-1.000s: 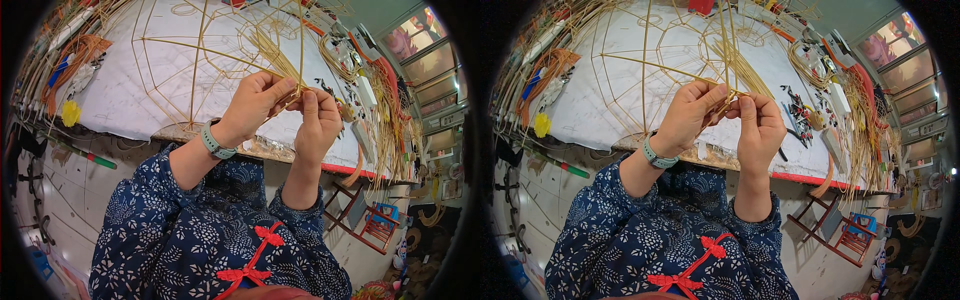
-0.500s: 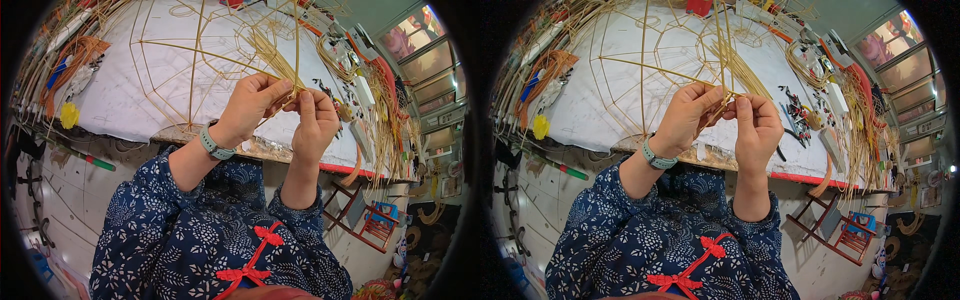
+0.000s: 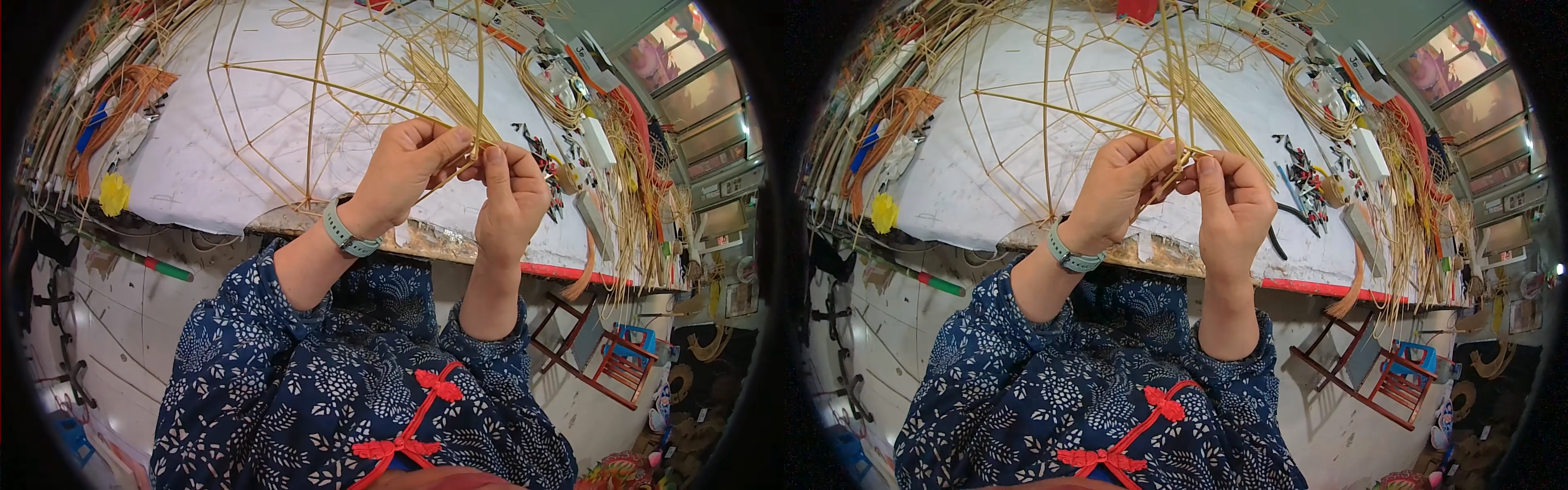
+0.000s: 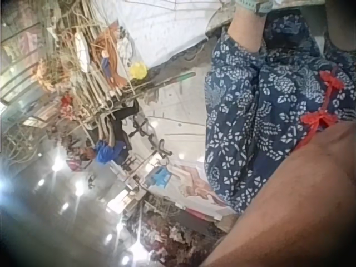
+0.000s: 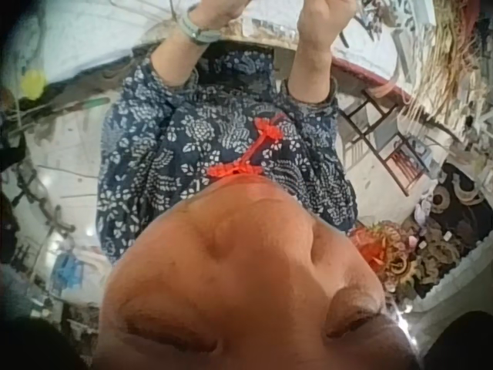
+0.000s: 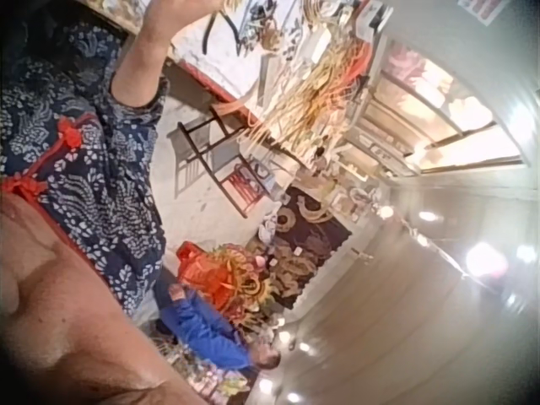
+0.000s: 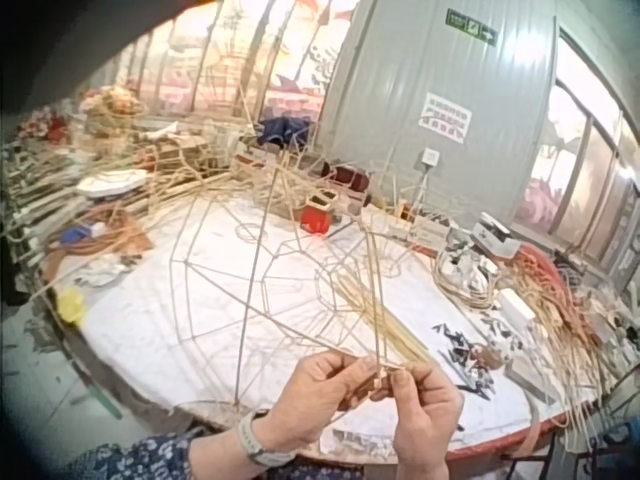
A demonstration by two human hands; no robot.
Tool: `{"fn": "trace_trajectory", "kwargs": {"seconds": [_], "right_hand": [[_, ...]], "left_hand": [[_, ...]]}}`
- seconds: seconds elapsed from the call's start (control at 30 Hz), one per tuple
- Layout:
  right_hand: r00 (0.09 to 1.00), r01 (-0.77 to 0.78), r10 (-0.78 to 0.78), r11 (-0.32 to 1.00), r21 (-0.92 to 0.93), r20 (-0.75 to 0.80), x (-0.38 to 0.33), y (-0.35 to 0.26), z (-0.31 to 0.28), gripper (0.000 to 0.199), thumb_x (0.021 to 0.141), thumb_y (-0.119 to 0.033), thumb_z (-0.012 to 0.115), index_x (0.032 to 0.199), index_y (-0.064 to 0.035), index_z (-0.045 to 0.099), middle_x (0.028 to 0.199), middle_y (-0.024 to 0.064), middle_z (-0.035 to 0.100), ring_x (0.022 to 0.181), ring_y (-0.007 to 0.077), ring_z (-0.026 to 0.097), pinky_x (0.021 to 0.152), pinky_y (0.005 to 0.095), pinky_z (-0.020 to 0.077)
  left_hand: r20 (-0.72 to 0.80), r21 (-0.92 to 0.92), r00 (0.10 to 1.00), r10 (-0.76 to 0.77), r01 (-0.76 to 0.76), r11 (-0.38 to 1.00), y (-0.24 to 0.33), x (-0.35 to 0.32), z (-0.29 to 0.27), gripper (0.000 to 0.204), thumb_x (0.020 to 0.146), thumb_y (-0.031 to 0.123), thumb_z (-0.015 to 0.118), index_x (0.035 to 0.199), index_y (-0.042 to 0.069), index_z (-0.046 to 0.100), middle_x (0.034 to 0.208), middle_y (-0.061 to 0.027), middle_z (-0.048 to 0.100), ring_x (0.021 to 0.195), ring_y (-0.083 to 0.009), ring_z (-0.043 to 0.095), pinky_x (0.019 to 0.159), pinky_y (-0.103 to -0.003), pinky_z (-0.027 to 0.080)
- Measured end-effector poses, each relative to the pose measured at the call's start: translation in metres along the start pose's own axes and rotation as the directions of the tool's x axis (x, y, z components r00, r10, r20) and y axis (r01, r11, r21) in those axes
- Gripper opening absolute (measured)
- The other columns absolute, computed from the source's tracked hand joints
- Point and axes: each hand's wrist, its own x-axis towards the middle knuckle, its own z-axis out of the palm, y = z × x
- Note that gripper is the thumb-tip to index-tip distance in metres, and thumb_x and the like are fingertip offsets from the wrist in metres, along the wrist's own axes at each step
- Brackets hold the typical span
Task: Assembling a complex geometric framework by gluing thin bamboo sticks together at specific junctions.
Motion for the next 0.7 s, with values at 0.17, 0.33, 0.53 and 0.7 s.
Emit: {"fn": "trace_trajectory", "kwargs": {"seconds": [0.17, 0.33, 0.53, 0.7], "right_hand": [[1.0, -0.028, 0.028, 1.0, 0.012, -0.01, -0.006, -0.003, -0.005, 0.013, 0.089, -0.006, 0.053, 0.095, 0.0051, 0.057, 0.082, 0.0091, 0.063, 0.07, 0.0122, 0.059, 0.067, 0.0238, 0.0482], [0.995, -0.032, 0.015, 0.986, -0.164, -0.103, -0.027, 0.014, -0.073, 0.014, 0.089, -0.007, 0.054, 0.096, 0.0051, 0.058, 0.084, 0.0082, 0.063, 0.074, 0.0115, 0.06, 0.07, 0.0229, 0.0473], [0.864, -0.27, -0.07, 0.772, -0.575, -0.499, -0.083, 0.063, -0.257, 0.012, 0.087, -0.008, 0.057, 0.095, 0.0006, 0.06, 0.082, 0.0032, 0.062, 0.07, 0.0065, 0.053, 0.064, 0.0201, 0.0436], [0.635, -0.429, -0.287, 0.641, -0.636, -0.717, -0.123, 0.073, -0.396, 0.015, 0.083, -0.011, 0.06, 0.09, 0.0019, 0.063, 0.079, 0.005, 0.063, 0.071, 0.0117, 0.057, 0.067, 0.0259, 0.0471]], "left_hand": [[-0.053, 0.061, 0.999, -0.006, 0.01, 0.998, -0.005, 0.006, -0.012, 0.022, 0.087, 0.023, 0.061, 0.081, 0.002, 0.058, 0.061, 0.0003, 0.053, 0.049, -0.004, 0.042, 0.042, -0.018, 0.03], [-0.067, 0.105, 0.998, 0.016, -0.008, 0.994, 0.004, 0.012, -0.024, 0.021, 0.088, 0.021, 0.059, 0.09, 0.0, 0.057, 0.073, -0.007, 0.059, 0.056, -0.0107, 0.052, 0.049, -0.022, 0.04], [0.019, 0.004, 0.998, 0.055, -0.055, 0.998, 0.003, 0.016, -0.036, 0.021, 0.09, 0.019, 0.055, 0.096, -0.002, 0.057, 0.082, -0.0104, 0.061, 0.067, -0.0161, 0.056, 0.059, -0.026, 0.046], [0.047, 0.078, 0.994, 0.094, -0.098, 0.992, 0.009, 0.014, -0.042, 0.024, 0.092, 0.02, 0.052, 0.101, -0.002, 0.057, 0.088, -0.0123, 0.061, 0.074, -0.017, 0.058, 0.066, -0.026, 0.048]]}}
